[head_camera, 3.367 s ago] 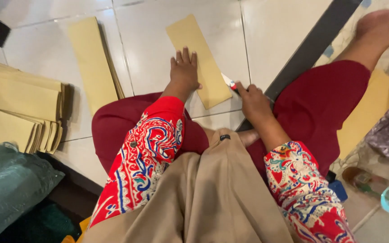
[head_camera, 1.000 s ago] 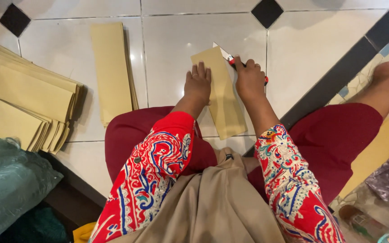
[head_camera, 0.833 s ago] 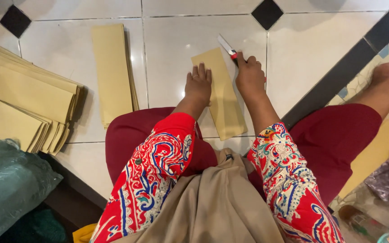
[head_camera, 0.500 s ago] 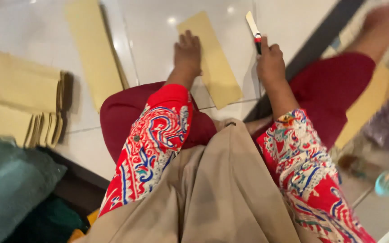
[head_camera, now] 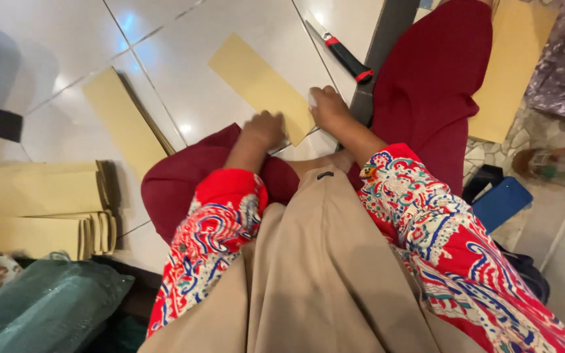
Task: The person, while sitting on the floor, uses a utility knife to score and fold pieces of light brown paper or fabric, stacking the finished items to the side.
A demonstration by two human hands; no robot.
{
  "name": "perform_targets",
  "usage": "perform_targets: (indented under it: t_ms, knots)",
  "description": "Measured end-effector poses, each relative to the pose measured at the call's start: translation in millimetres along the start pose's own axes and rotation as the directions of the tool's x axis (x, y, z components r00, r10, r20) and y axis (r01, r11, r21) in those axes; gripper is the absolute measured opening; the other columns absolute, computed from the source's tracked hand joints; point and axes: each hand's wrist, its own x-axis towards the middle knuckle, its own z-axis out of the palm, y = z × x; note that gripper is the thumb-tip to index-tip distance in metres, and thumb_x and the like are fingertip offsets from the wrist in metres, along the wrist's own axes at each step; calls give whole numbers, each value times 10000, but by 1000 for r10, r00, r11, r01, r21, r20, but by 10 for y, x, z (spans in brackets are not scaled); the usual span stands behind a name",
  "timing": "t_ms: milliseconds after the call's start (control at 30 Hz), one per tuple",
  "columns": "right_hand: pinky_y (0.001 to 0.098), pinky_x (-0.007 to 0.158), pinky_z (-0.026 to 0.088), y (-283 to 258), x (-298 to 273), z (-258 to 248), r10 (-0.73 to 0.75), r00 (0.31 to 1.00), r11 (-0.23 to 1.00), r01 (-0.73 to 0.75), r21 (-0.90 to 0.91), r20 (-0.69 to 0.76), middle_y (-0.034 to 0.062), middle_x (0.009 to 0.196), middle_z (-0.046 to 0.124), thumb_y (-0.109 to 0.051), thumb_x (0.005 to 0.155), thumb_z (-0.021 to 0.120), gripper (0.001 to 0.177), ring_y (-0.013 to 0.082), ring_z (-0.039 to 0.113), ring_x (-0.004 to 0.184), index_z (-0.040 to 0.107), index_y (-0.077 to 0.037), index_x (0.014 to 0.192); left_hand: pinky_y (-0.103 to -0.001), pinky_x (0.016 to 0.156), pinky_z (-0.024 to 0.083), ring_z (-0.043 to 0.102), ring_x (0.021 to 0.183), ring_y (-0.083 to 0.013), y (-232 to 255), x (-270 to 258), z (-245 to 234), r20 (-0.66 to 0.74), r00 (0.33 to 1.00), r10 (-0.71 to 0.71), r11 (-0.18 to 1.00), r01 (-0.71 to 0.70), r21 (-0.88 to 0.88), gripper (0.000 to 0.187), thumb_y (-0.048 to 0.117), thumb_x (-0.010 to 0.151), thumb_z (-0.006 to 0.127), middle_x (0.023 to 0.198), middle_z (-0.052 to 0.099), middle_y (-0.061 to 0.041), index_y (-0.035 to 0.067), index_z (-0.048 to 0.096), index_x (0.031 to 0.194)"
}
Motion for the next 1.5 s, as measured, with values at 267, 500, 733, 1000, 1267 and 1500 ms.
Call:
perform_targets:
  t_ms: [267, 500, 733, 1000, 1267, 1500]
  knots:
    - [492, 996, 544, 75, 256, 351, -6, 999, 969, 16, 248, -41, 154, 1133, 672, -303, 915, 751, 456, 367, 681, 1150, 665, -107, 1317, -561, 974, 498, 576, 1254, -465, 29, 378, 582, -53, 997, -48, 996, 52, 74, 723, 410, 926, 656, 1362, 492, -237, 133, 446, 1560]
    - [443, 878, 587, -260, -81, -24, 98, 992, 867, -122, 483, 76, 154, 1016, 768, -323, 806, 769, 372, 320, 748, 973, 771, -124, 1120, -593, 1018, 505, 558, 1294, -491, 309, -306, 91, 2, 999, -45, 999, 45, -13, 706, 343, 965, 628, 1392, 496, -279, 93, 402, 1585]
    - [460, 900, 556, -336, 14, -60, -35, 998, 852, 61, 520, -60, 156, 1016, 764, -245, 868, 769, 216, 351, 720, 1039, 778, -143, 1058, -653, 1133, 411, 448, 1397, -574, 122, -632, -362, -103, 994, -39, 890, -12, -456, 830, 305, 996, 552, 1529, 364, -404, -27, 125, 1625]
    - [391, 877, 600, -1027, -567, -815, -438, 827, 786, 542, 295, -352, 93, 1038, 696, -56, 985, 701, 20, 308, 715, 1012, 699, -64, 1004, -666, 1245, 208, 144, 1512, -614, 134, -701, -591, -372, 910, -181, 56, -368, -928, 1166, 515, 991, 641, 1654, -19, -423, 21, -207, 1620]
    - [351, 808, 605, -996, -450, -920, -400, 893, 728, 446, 521, -205, 129, 1115, 691, -121, 996, 715, 146, 277, 720, 1043, 712, -47, 1122, -710, 1210, 223, 128, 1537, -594, 29, -392, -782, -454, 880, -138, -96, -468, -879, 1123, 538, 991, 669, 1676, 75, -374, 94, -122, 1653]
    - [321, 912, 593, -770, -249, -788, -290, 952, 565, 254, 785, -99, 133, 1212, 658, -139, 972, 759, 293, 235, 694, 1156, 664, -4, 1214, -635, 1234, 299, 230, 1543, -537, 39, -161, -687, -432, 900, -66, 11, -432, -902, 1048, 577, 994, 654, 1698, 113, -323, 177, -33, 1677]
